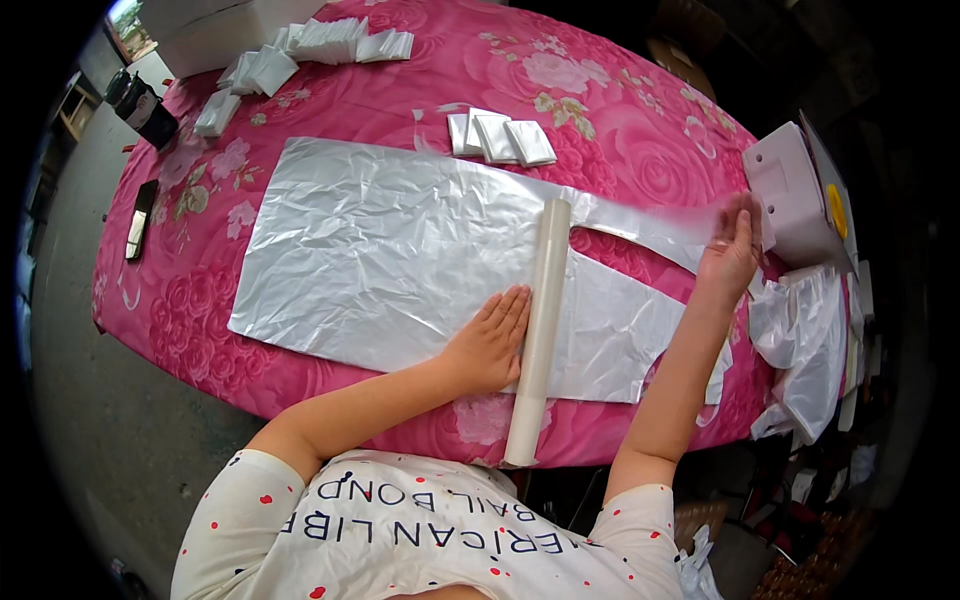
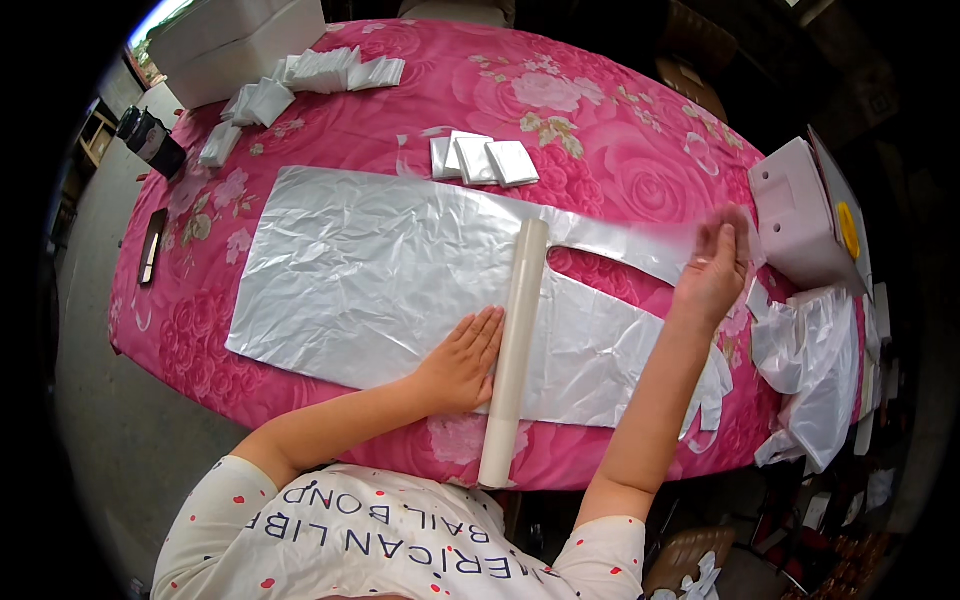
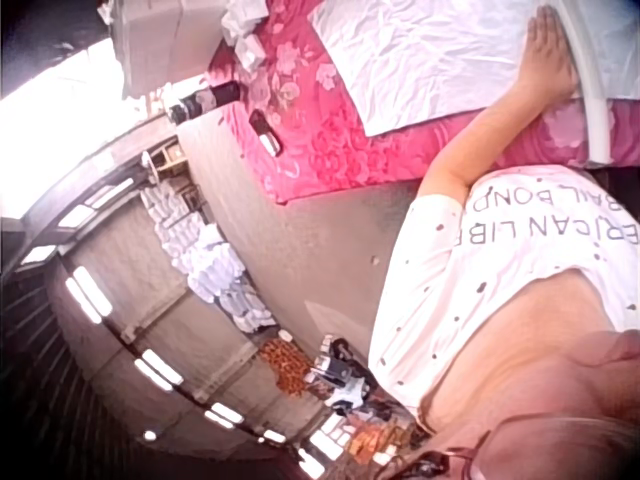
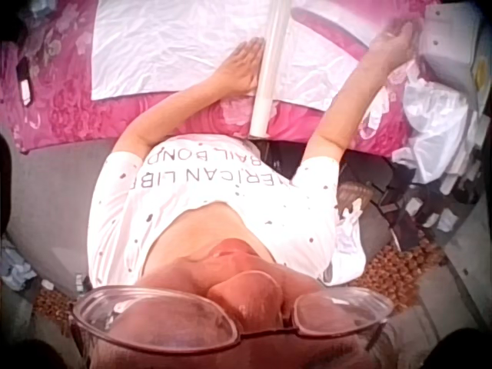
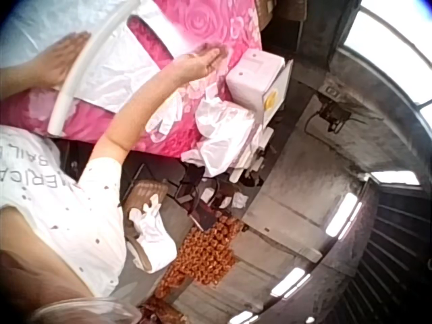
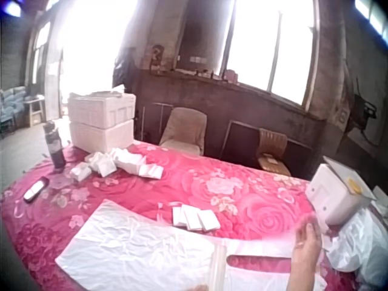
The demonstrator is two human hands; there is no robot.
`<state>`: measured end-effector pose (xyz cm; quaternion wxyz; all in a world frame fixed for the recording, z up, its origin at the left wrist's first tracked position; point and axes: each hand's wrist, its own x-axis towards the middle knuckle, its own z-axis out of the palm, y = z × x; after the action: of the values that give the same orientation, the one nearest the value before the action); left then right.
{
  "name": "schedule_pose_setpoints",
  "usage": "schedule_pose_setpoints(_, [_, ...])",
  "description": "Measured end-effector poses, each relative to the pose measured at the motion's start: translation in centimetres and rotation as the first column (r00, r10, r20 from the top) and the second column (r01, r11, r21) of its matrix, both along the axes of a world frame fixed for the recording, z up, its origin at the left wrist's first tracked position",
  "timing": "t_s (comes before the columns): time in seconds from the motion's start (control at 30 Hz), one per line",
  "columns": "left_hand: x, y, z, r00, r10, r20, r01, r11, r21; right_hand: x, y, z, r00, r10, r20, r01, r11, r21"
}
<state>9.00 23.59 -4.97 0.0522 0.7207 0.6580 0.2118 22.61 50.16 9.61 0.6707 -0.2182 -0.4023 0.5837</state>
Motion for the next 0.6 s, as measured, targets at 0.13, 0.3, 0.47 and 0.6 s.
schedule_pose_setpoints(0.13, [-0.2, -0.2, 0.6, 0.999, -0.008, -0.031, 0.007, 1.0, -0.03, -12.1, -10.8, -1.3, 0.894, 0.265, 0.363, -0.34, 0.926, 0.163])
schedule_pose_setpoints(0.3, [0.2, -0.1, -0.8, 0.999, 0.014, -0.046, -0.004, 0.981, 0.194, -23.0, -22.9, -7.8, 0.649, 0.377, 0.661, -0.67, 0.695, 0.262])
schedule_pose_setpoints(0.47, [0.3, 0.9, -0.9, 0.993, -0.022, -0.118, 0.026, 0.999, 0.032, -26.8, -27.0, -14.5, 0.265, 0.087, 0.96, -0.891, 0.402, 0.21])
schedule_pose_setpoints(0.6, [0.2, 0.4, -1.9, 0.993, 0.031, -0.114, -0.022, 0.997, 0.076, -22.7, -27.0, -9.1, 0.307, 0.055, 0.95, -0.916, 0.287, 0.279])
